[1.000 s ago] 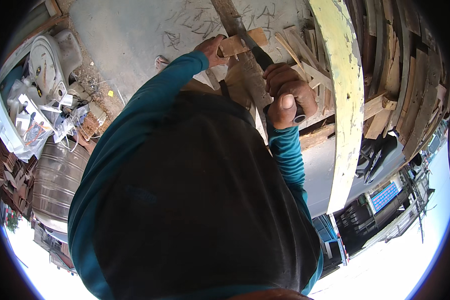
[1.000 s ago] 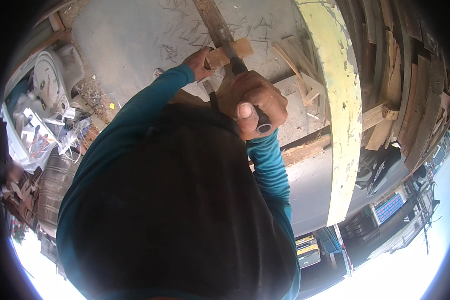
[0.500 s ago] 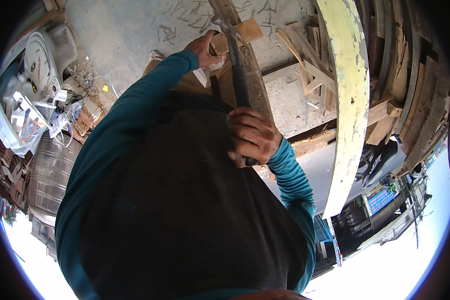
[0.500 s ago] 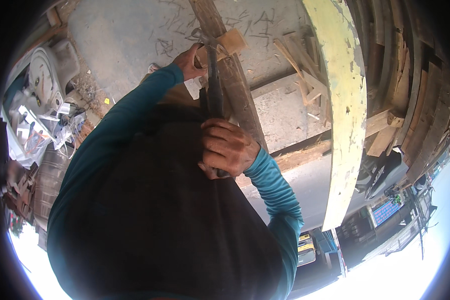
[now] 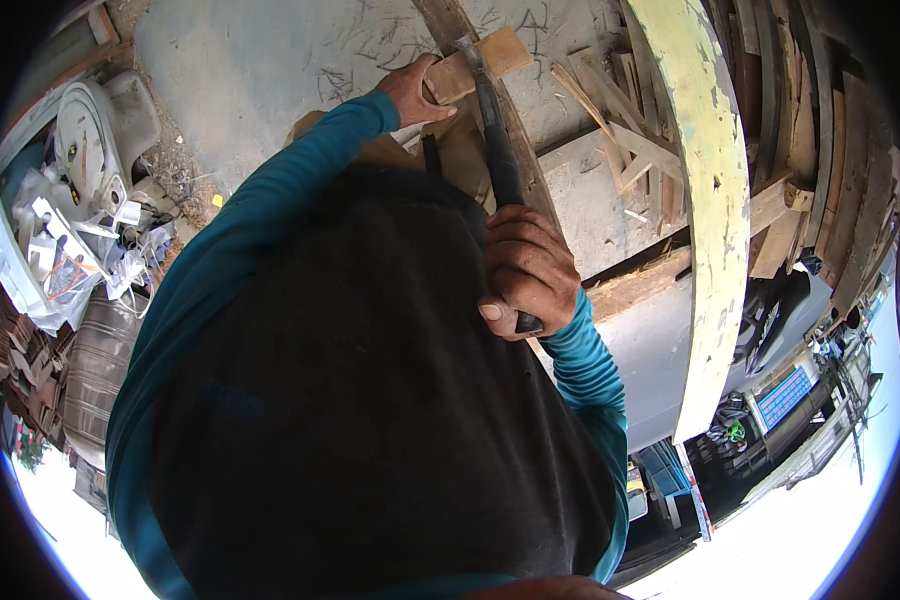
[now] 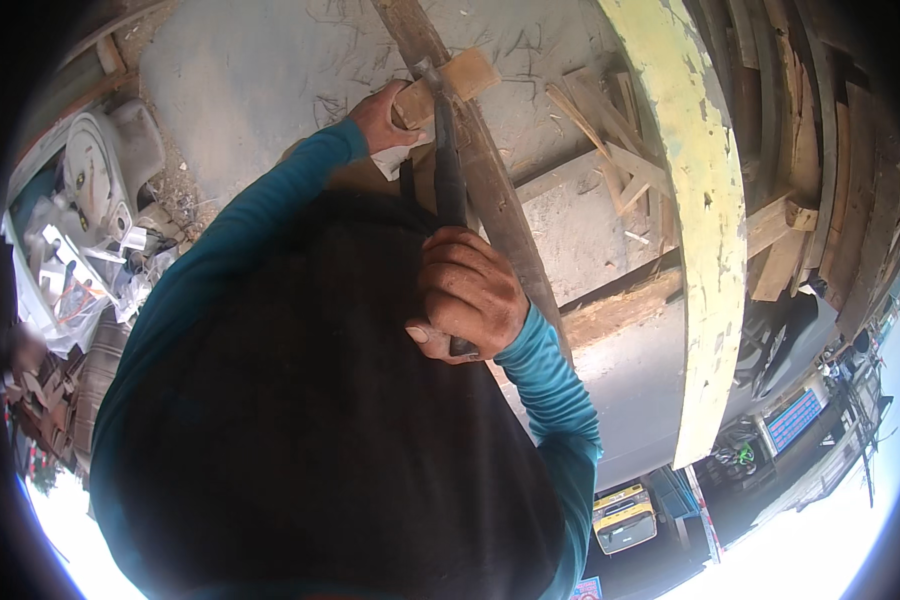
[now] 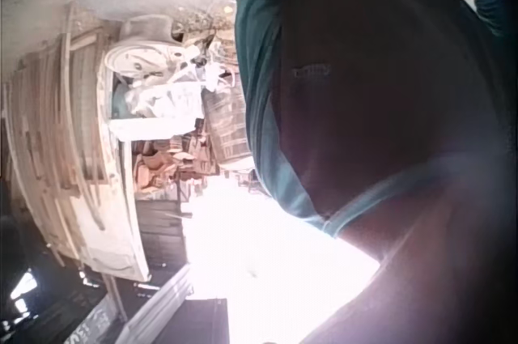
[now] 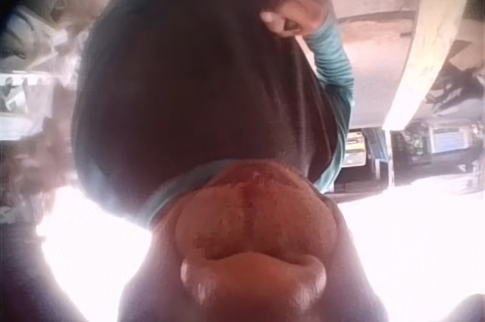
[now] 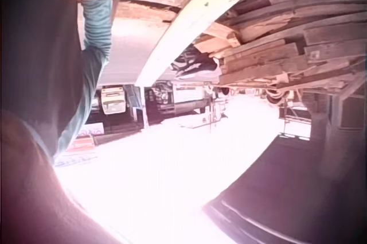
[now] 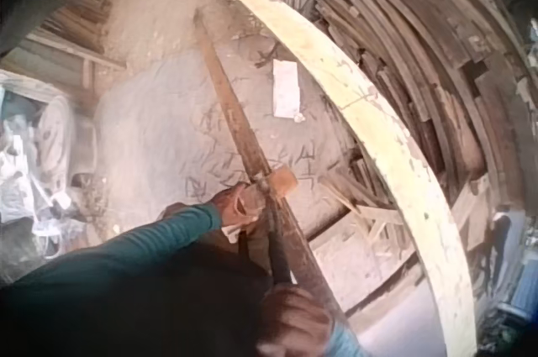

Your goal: The person uses the claw of a hammer to pry rusted nails out of weathered wooden planks, placing the removed pieces onto a pile and turning the wood over to locate more nails.

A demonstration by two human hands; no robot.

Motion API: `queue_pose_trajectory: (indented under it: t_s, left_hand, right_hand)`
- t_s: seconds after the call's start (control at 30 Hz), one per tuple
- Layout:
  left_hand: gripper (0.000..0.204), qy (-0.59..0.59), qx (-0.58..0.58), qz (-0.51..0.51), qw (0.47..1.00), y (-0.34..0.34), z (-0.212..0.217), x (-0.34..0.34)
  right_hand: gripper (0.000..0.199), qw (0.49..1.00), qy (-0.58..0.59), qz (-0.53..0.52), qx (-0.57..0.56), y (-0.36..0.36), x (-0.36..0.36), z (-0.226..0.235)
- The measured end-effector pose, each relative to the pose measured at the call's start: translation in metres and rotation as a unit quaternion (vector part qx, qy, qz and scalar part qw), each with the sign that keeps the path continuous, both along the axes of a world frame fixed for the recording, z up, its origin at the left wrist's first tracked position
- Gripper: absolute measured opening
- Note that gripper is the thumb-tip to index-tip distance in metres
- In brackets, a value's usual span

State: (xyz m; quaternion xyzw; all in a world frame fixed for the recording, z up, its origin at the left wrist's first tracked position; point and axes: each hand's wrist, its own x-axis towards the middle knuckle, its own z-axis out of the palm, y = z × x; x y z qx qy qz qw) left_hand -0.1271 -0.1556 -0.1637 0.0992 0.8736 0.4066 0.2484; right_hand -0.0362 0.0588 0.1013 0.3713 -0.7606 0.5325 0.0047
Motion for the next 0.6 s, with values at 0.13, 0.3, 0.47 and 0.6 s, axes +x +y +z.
queue_pose_trajectory:
  t_s: [0.13,0.3,0.47,0.6]
  left_hand:
    - [0.089,-0.052,0.041,-0.001,0.998,0.007,-0.006,-0.01]
    - [0.087,-0.167,-0.063,-0.004,0.984,0.016,0.011,-0.02]
    - [0.089,-0.148,-0.11,-0.056,0.981,0.023,0.01,-0.035]
    - [0.091,-0.146,-0.122,-0.081,0.978,0.033,0.015,-0.046]
  right_hand:
    - [0.03,0.988,0.065,-0.103,-0.091,-0.046,-0.047,0.015]
    - [0.037,0.993,0.016,-0.11,-0.023,-0.074,-0.112,0.05]
    - [0.038,0.992,-0.071,-0.099,0.013,-0.051,-0.098,0.051]
    - [0.038,0.985,-0.041,-0.166,0.012,-0.075,-0.14,0.042]
